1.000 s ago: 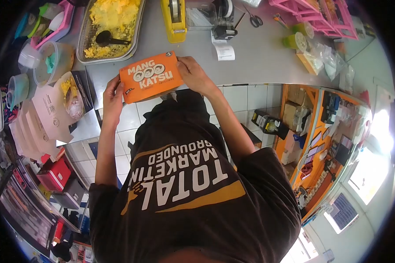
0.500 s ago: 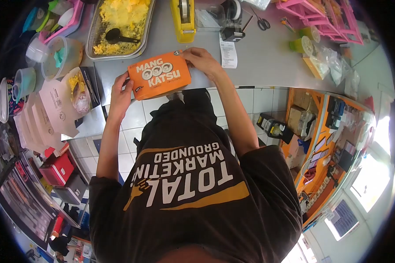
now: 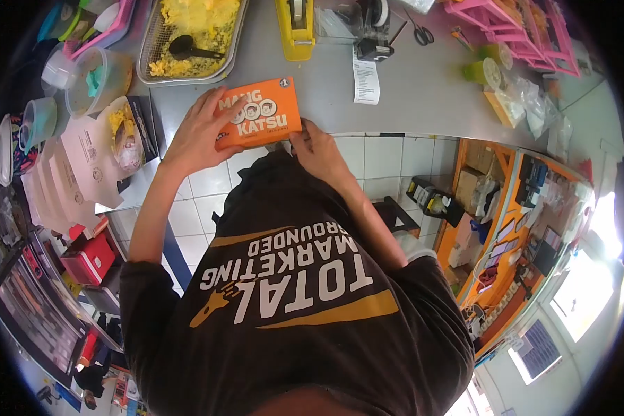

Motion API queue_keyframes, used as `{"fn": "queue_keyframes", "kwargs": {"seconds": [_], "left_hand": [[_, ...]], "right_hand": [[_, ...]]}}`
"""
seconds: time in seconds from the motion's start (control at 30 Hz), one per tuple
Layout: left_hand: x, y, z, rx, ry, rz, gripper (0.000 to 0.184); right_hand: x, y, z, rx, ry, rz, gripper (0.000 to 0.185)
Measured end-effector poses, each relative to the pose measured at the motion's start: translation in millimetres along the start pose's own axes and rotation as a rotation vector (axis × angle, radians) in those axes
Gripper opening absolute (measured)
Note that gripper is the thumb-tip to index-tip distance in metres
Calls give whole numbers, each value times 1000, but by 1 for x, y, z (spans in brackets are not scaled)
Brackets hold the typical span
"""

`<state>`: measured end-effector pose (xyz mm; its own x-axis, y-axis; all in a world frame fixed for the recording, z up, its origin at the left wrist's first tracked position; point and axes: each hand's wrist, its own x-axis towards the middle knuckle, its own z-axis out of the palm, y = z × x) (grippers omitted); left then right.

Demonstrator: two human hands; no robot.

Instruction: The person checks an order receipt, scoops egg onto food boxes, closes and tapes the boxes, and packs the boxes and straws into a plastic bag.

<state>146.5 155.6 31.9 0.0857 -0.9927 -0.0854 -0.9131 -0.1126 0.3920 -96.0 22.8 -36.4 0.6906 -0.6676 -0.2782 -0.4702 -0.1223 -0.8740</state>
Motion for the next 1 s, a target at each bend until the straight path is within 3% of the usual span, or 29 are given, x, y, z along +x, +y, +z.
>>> {"fn": "queue_keyframes", "kwargs": {"seconds": [0.07,0.23,0.3,0.37,0.47,0.57,0.67,0.73,0.93,1.0], "left_hand": [[7,-3,0,13,-112,-36,91],[16,-1,8,93,-124,-46,94],[15,-1,19,137,-116,-55,93],[12,-5,31,205,-21,11,87],[9,-7,35,190,-4,30,78],[7,-10,30,171,-46,47,71],[7,-13,32,190,-42,47,68],[6,-14,32,219,-26,60,67],[9,-3,37,188,-5,53,71],[11,-3,38,179,31,51,69]], "right_hand": [[4,3,8,135,-10,15,46],[19,22,31,42,261,-129,54],[21,19,35,110,262,-54,54],[24,14,32,177,259,14,54],[31,16,20,-41,331,-91,49],[35,12,12,159,276,30,49],[27,5,7,117,287,-107,49],[23,1,-1,-246,278,-547,49],[34,14,-24,-587,98,-619,44],[42,21,-47,-514,206,-603,40]]}}
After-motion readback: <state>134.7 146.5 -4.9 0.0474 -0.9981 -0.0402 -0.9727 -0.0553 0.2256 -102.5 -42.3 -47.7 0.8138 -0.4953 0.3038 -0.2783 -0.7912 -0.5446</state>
